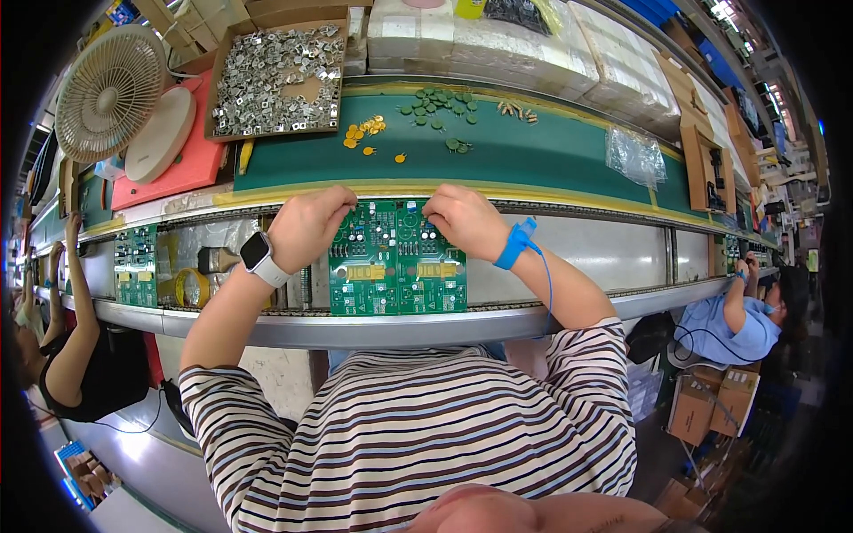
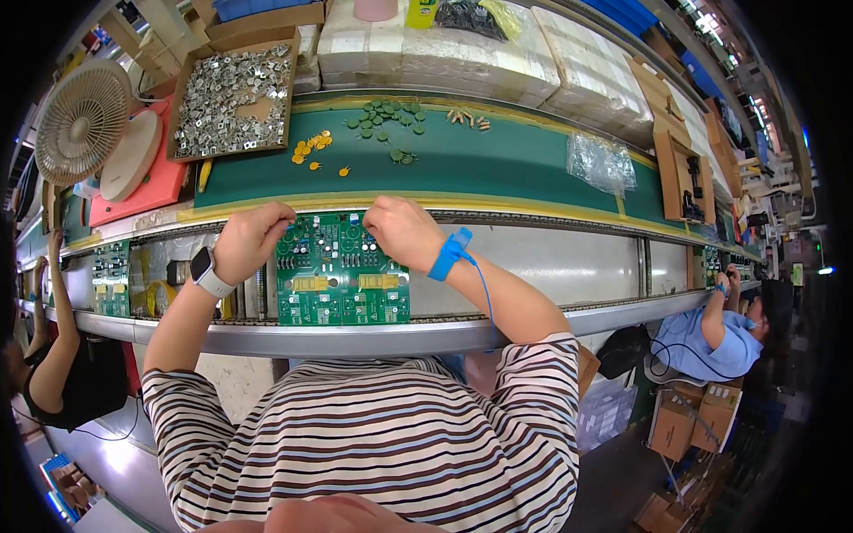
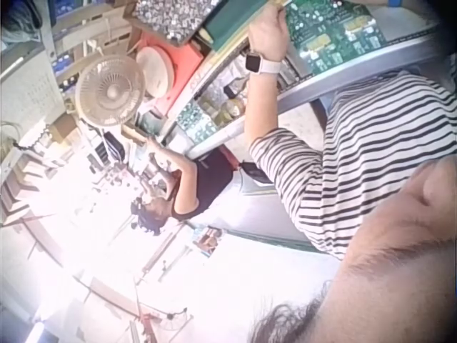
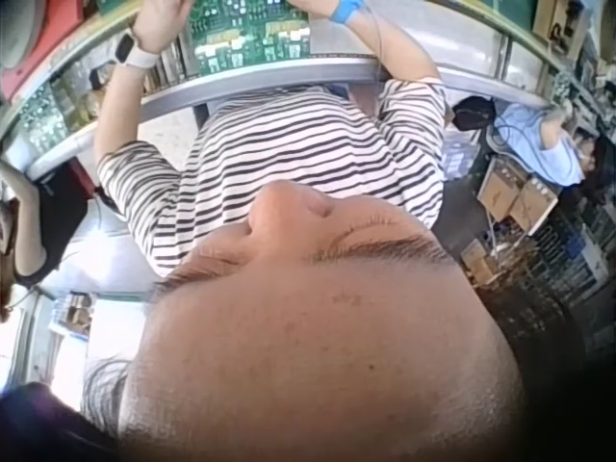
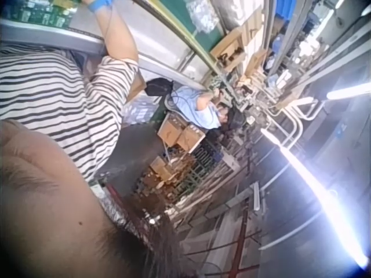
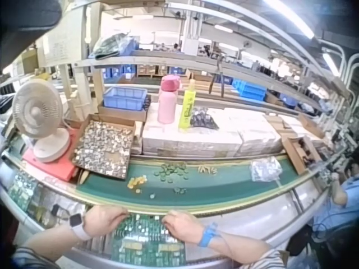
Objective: The person places and presses small electronic components onto a printed circuit board by hand.
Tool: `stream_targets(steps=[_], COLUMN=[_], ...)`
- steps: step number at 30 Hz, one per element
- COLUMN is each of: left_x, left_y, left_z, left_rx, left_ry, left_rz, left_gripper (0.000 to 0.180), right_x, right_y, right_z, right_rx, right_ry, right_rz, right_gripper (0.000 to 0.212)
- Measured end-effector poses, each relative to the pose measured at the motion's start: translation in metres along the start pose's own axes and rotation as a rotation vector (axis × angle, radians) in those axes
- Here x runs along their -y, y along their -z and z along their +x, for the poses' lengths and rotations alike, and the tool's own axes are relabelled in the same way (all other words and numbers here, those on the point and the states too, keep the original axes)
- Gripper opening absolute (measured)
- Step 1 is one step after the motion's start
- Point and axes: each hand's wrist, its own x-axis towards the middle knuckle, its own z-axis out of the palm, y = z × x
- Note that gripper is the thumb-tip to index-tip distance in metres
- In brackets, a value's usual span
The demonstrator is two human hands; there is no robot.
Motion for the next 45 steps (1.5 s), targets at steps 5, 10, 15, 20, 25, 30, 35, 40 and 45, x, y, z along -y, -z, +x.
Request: stream_targets(steps=[5, 10, 15, 20, 25, 30, 35, 40, 45], left_x=[-0.003, -0.004, -0.003, 0.001, 0.004, 0.006, 0.001, 0.002, -0.002], left_y=[0.001, 0.0, -0.001, -0.007, -0.015, -0.016, -0.02, -0.025, -0.025], left_z=[-0.002, -0.003, -0.003, -0.002, -0.001, -0.001, 0.002, 0.003, 0.007], left_rx=[0.053, 0.061, 0.061, 0.081, 0.083, 0.029, 0.031, 0.024, 0.062], left_ry=[0.032, 0.003, -0.006, -0.061, -0.089, -0.051, 0.11, 0.098, 0.213], left_rz=[0.063, 0.086, 0.092, 0.116, 0.149, 0.136, 0.095, 0.112, 0.139], left_gripper=[0.01, 0.01, 0.01, 0.008, 0.007, 0.007, 0.007, 0.006, 0.007], right_x=[0.0, 0.0, 0.001, 0.004, 0.022, 0.02, 0.016, 0.014, 0.013], right_y=[-0.001, -0.002, -0.005, -0.006, 0.001, 0.004, 0.003, -0.001, -0.003], right_z=[0.001, 0.001, 0.001, 0.001, -0.01, -0.026, -0.029, -0.031, -0.032], right_rx=[0.014, -0.006, 0.011, 0.031, -0.117, -0.12, -0.124, -0.098, -0.101], right_ry=[0.029, 0.044, 0.103, 0.157, 0.09, 0.107, 0.101, 0.123, 0.12], right_rz=[-0.044, -0.078, -0.168, -0.177, -0.078, -0.044, -0.017, -0.012, 0.006], right_gripper=[0.007, 0.006, 0.006, 0.009, 0.019, 0.015, 0.018, 0.016, 0.017])
